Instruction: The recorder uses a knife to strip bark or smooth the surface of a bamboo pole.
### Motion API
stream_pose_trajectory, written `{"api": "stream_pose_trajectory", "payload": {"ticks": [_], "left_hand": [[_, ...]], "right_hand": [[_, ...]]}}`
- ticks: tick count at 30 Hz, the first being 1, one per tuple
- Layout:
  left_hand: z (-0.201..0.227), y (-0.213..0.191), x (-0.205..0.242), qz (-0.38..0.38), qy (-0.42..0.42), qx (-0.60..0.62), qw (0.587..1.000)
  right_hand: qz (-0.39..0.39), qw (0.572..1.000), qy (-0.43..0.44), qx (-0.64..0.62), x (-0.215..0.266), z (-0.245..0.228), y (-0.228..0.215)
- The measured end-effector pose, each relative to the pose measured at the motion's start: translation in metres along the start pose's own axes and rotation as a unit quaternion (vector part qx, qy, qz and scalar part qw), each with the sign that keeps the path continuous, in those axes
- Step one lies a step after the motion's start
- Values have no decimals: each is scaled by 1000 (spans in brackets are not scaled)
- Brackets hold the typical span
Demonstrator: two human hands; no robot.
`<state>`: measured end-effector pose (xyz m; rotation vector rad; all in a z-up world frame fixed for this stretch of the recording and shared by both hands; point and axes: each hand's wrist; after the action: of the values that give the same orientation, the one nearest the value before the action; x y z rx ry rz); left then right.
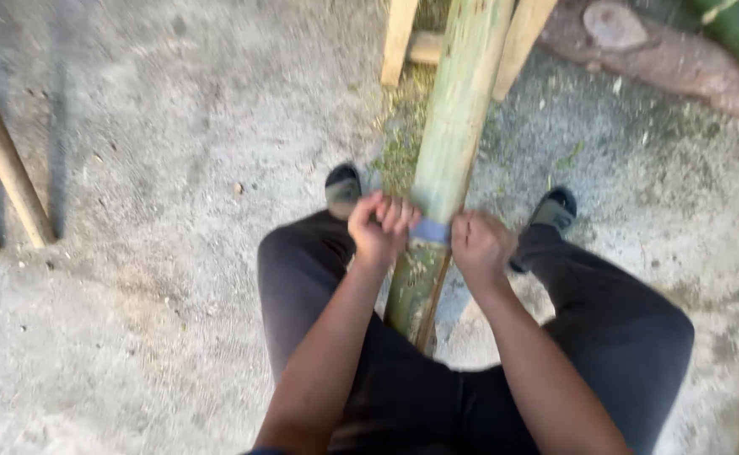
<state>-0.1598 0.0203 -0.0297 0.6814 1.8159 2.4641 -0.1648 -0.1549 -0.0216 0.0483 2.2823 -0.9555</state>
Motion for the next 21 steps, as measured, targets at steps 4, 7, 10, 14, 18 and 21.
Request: {"api": "stream_pose_trajectory", "payload": {"ticks": [4, 7, 10, 14, 18, 21], "left_hand": [[7, -3, -22, 4, -2, -5, 1000], [0, -4, -14, 23, -2, -20, 1000], [-7, -17, -1, -3, -2, -40, 999], [-3, -3, -24, -10, -8, -77, 997], [13, 14, -83, -31, -32, -46, 998], [20, 32, -118, -48, -28, -128, 990]], "right_hand": [[-38, 998, 40, 10, 7, 23, 16], [-22, 996, 88, 16, -2, 10, 5], [-10, 1000, 18, -21, 27, 15, 12], [-15, 992, 122, -10, 30, 29, 20], [19, 993, 114, 18, -22, 68, 32], [47, 991, 126, -4, -37, 103, 54]]}}
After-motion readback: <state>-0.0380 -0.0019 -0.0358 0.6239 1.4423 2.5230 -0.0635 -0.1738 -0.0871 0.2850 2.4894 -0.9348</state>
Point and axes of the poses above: each hand's wrist, its own x-axis away from the middle knuckle, its own y-axis out of the palm, z = x × y, and after that the axes turned 14 degrees about -y, right-handed
